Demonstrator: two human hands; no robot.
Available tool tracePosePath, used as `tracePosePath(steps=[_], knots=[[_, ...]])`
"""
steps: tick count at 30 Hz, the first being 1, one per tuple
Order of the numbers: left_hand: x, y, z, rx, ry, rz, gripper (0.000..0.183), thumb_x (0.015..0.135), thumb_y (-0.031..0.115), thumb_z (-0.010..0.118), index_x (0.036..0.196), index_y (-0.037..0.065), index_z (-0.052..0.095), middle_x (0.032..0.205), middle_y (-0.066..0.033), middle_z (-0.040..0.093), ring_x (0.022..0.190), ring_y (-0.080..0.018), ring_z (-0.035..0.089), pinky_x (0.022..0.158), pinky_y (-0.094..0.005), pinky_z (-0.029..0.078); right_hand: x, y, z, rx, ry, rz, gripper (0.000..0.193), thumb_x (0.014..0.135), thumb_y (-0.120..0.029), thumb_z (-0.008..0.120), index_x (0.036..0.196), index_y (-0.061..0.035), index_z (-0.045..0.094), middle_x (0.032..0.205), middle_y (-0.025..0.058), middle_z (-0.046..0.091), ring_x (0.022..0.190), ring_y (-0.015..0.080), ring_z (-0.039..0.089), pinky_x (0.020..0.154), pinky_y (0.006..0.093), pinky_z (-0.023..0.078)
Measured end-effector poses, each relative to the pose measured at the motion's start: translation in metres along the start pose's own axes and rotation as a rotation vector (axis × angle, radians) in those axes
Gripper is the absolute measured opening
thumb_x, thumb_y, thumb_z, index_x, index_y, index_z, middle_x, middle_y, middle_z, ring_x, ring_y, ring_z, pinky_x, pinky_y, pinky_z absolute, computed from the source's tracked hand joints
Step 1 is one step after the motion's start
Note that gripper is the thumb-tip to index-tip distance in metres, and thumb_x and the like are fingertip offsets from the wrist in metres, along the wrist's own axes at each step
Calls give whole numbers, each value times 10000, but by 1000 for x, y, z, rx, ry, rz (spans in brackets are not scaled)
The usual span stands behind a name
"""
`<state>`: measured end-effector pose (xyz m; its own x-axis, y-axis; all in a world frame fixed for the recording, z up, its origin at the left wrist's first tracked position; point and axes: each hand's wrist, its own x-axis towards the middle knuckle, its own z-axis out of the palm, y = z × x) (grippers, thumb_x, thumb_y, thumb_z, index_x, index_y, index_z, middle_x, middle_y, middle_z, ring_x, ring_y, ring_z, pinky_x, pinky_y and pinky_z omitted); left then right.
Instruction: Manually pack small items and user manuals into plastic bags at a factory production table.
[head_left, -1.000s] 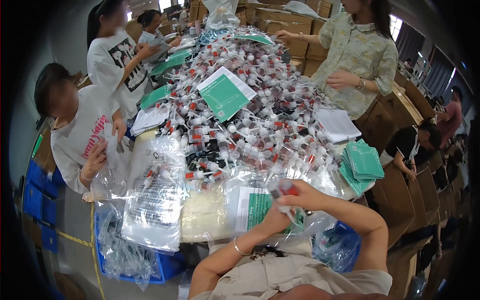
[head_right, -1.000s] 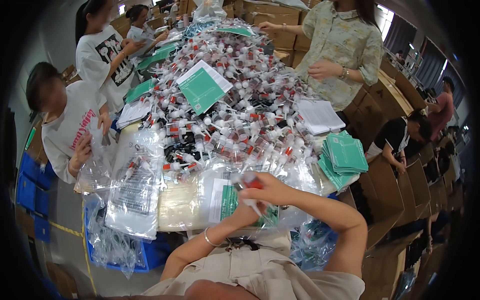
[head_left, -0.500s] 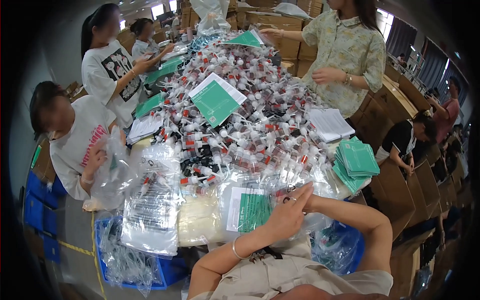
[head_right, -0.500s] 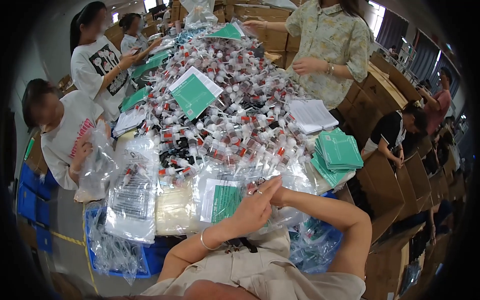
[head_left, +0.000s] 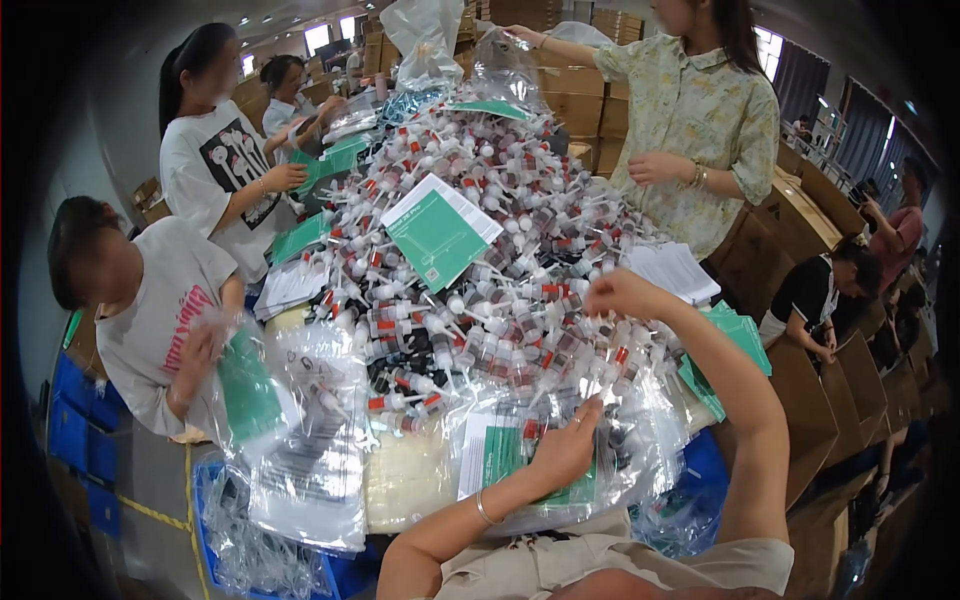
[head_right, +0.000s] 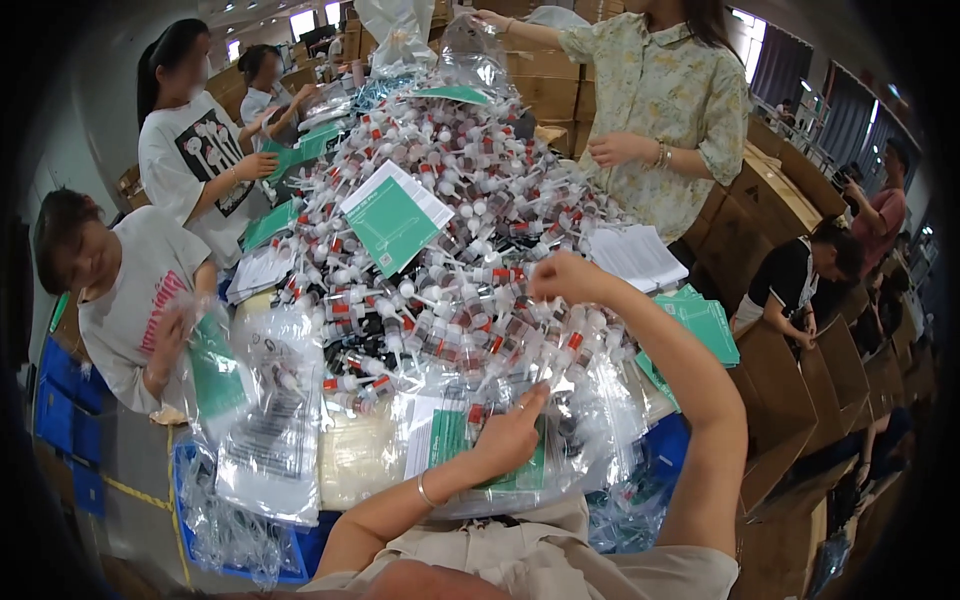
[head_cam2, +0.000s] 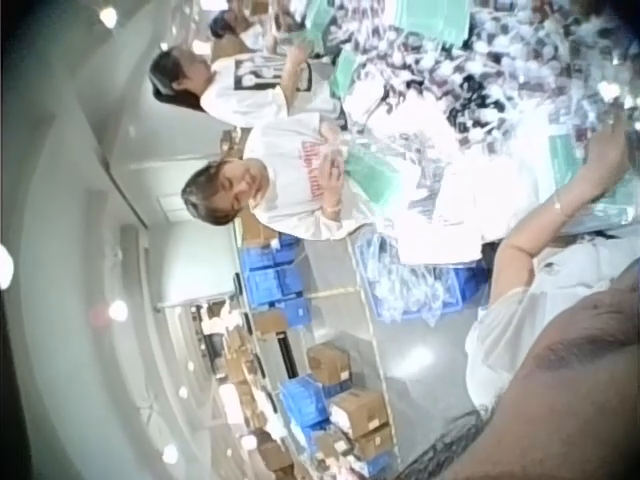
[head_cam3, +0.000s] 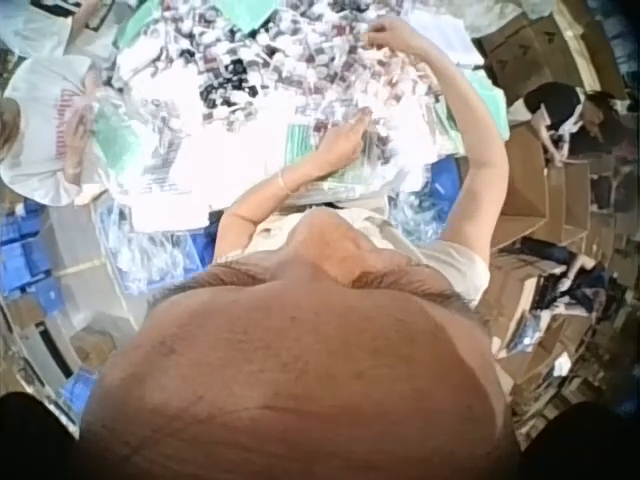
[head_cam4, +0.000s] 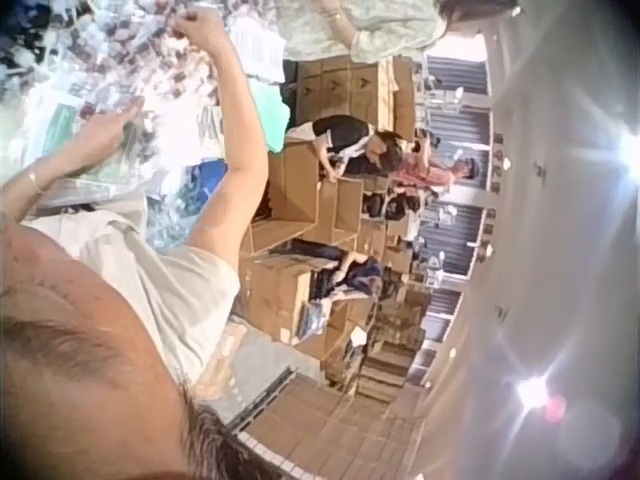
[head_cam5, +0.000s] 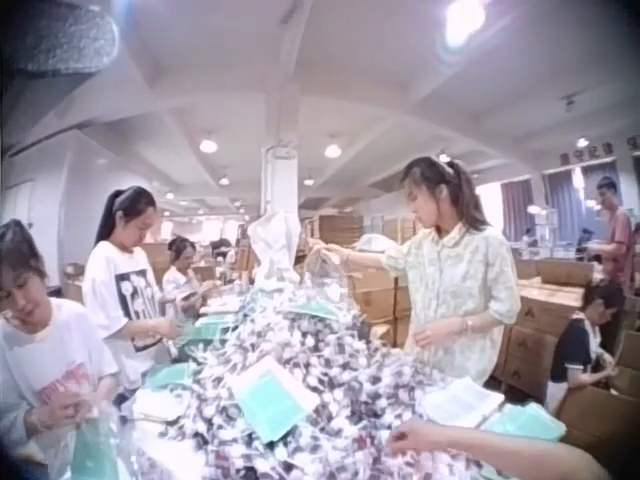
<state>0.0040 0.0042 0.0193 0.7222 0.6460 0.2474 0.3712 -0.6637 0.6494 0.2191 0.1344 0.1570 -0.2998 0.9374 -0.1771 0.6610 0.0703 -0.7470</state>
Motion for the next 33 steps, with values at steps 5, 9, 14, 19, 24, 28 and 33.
tracePosePath(steps=[5, 9, 14, 19, 24, 28, 33], knots=[[1, -2, -1, 99, -5, 121, 628, 701, 12, 526, 1305, -16, 354, 1329, -168, 447, 750, -295, 639, 524, -373, 511, 89, 65, -3, -909, 601, -38, 232, 744, -273, 656, 810, -53, 691, 885, 128, 650, 812, 270, 615, 711, 389, 499], [-4, -4, -1, 51, 34, 121, 603, 697, 11, 529, 1284, -14, 391, 1321, -154, 460, 754, -293, 639, 524, -369, 509, 129, 79, 11, -984, 581, 127, 287, 731, -318, 665, 793, -39, 685, 913, 140, 642, 884, 283, 604, 766, 397, 487], [-1, 0, -3, 54, 4, 116, 605, 693, 13, 533, 1283, -4, 400, 1307, -151, 478, 756, -287, 640, 528, -367, 507, 151, 98, 11, -907, 530, 186, 291, 721, -313, 664, 783, -30, 685, 867, 158, 658, 873, 309, 620, 751, 409, 495], [1, -1, -6, 28, 6, 126, 616, 694, 15, 529, 1296, 10, 395, 1296, -151, 492, 742, -288, 640, 534, -371, 505, 145, 85, 1, -743, 530, 172, 243, 708, -236, 619, 767, -8, 679, 846, 178, 658, 874, 357, 621, 755, 455, 503], [4, 1, -6, 74, 21, 129, 606, 703, 17, 535, 1294, 0, 397, 1305, -141, 487, 716, -269, 640, 512, -348, 499, 117, 73, -23, -629, 618, 197, 230, 685, -189, 586, 761, 10, 672, 816, 219, 645, 805, 380, 630, 725, 458, 507], [4, 0, -7, 78, 6, 129, 627, 701, 16, 536, 1310, 6, 387, 1307, -141, 485, 725, -265, 639, 520, -347, 499, 91, 70, -37, -535, 753, 196, 214, 693, -231, 600, 692, -27, 667, 781, 183, 643, 765, 344, 632, 687, 438, 499], [2, 1, -8, 62, 1, 138, 655, 704, 19, 541, 1335, 15, 366, 1305, -136, 487, 745, -263, 637, 534, -350, 498, 73, 69, -58, -21, 893, -100, 221, 798, -214, 579, 748, 1, 600, 806, 137, 660, 764, 272, 660, 671, 362, 518]])
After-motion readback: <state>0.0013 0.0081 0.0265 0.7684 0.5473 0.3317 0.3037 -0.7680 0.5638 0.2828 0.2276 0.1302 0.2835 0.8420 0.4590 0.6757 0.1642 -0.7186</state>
